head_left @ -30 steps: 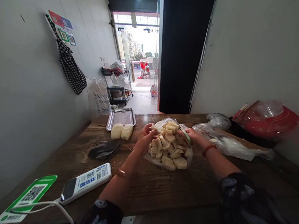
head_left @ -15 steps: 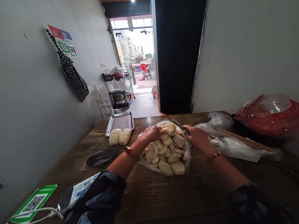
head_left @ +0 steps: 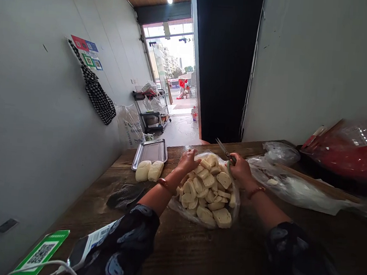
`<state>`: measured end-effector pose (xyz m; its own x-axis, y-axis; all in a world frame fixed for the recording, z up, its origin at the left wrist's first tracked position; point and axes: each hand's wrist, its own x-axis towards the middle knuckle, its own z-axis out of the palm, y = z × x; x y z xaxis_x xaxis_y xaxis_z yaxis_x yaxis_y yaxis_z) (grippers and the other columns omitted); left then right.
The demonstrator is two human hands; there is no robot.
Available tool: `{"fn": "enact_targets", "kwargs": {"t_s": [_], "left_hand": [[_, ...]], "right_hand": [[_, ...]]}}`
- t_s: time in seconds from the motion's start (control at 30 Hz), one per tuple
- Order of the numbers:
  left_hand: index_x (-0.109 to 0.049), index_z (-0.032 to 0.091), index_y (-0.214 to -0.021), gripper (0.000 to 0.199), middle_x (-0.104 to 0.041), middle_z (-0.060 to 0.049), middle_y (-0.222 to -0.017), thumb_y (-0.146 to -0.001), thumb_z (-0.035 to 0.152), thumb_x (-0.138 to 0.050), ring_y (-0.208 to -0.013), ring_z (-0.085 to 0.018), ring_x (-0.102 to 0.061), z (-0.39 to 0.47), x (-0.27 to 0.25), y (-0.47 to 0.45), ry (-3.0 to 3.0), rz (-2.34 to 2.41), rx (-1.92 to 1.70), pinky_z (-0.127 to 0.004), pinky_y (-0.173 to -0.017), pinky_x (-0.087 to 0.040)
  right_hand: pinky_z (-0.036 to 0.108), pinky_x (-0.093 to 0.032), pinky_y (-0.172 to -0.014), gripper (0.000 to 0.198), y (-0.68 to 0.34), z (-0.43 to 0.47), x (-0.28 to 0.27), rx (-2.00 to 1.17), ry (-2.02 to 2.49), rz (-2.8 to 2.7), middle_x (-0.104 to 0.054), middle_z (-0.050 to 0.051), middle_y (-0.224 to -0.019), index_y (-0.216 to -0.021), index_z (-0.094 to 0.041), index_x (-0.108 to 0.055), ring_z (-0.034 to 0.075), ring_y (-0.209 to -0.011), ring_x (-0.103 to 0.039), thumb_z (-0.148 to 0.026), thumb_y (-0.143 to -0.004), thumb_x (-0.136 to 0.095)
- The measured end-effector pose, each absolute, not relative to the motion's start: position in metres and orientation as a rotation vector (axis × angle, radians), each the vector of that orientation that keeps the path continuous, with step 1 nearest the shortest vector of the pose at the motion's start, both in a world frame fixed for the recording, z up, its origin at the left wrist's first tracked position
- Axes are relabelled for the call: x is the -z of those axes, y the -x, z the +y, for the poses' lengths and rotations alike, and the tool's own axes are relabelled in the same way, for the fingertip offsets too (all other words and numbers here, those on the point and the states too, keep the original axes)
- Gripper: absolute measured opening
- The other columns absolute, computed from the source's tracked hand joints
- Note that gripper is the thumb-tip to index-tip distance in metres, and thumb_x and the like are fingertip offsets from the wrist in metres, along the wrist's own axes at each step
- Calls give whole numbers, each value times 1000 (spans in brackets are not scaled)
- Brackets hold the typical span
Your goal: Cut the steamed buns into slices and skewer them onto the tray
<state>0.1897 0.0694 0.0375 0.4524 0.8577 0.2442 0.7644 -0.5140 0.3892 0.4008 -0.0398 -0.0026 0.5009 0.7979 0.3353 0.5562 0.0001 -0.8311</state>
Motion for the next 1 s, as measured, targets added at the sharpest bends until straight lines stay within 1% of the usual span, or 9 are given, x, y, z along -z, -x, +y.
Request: {"fn": "enact_targets", "kwargs": {"t_s": [0.07, 0.13, 0.2, 0.27, 0.5, 0.6, 0.7, 0.8, 1.0], "left_hand": [[-72, 14, -115, 40, -72, -12, -105, -78, 30, -72, -93, -24, -64, 79, -35, -191, -2435, 1443, -552, -33, -82, -49], [-76, 15, -100, 26, -73, -8, -88, -79, 29, -70, -81, -21, -63, 84, -33, -192, -2412, 1459, -507, -30, -73, -47], [-76, 16, -86, 15, -72, -7, -81, -81, 24, -65, -78, -20, -62, 86, -32, -191, -2412, 1469, -500, -28, -70, -45], [-75, 17, -81, 16, -72, -8, -80, -83, 21, -60, -80, -20, -63, 85, -37, -190, -2417, 1486, -533, -28, -71, -44], [-74, 16, -102, 30, -73, -13, -98, -93, 23, -46, -95, -25, -64, 100, -78, -177, -2385, 1518, -842, -34, -82, -45], [-73, 15, -104, 28, -72, -9, -90, -91, 22, -50, -86, -21, -63, 102, -81, -170, -2357, 1455, -868, -32, -80, -47], [-74, 19, -104, 25, -69, -2, -80, -81, 21, -64, -74, -17, -61, 92, -68, -160, -2339, 1352, -817, -28, -74, -48], [-72, 21, -109, 35, -70, 0, -86, -75, 19, -71, -73, -14, -60, 79, -56, -138, -2311, 1287, -865, -27, -77, -49], [-70, 15, -108, 27, -71, -6, -82, -85, 26, -62, -74, -16, -65, 80, -50, -48, -1998, 1380, -1139, -26, -71, -50]], "right_hand": [[34, -50, -73, 33, -401, -34, -2, -293, 1579, -1063, -73, 4, -81, -101, -21, -66, 25, -83, -69, -29, -70, -70], [35, -51, -73, 38, -404, -31, -12, -312, 1461, -963, -72, 5, -86, -103, -21, -63, 24, -82, -68, -38, -70, -71], [35, -53, -72, 43, -408, -32, -25, -341, 1341, -889, -71, 4, -87, -103, -21, -60, 22, -79, -66, -46, -69, -70], [33, -53, -69, 46, -411, -38, -40, -369, 1247, -841, -68, 1, -82, -102, -22, -59, 19, -74, -65, -49, -67, -71], [27, -46, -57, 44, -391, -75, -81, -468, 1096, -832, -66, -3, -77, -98, -23, -63, 14, -64, -58, -37, -60, -80], [31, -50, -65, 41, -380, -83, -80, -408, 1152, -968, -68, -1, -80, -99, -22, -65, 16, -71, -62, -35, -64, -79], [36, -52, -76, 43, -382, -88, -64, -290, 1296, -1111, -72, 3, -89, -105, -21, -66, 21, -81, -66, -36, -67, -78], [40, -53, -83, 47, -392, -98, -43, -204, 1468, -1149, -75, 6, -95, -113, -22, -67, 24, -88, -70, -40, -71, -74], [44, -53, -86, 53, -401, -151, -4, -107, 1707, -934, -78, 12, -105, -119, -23, -67, 33, -101, -72, -52, -74, -68]]}}
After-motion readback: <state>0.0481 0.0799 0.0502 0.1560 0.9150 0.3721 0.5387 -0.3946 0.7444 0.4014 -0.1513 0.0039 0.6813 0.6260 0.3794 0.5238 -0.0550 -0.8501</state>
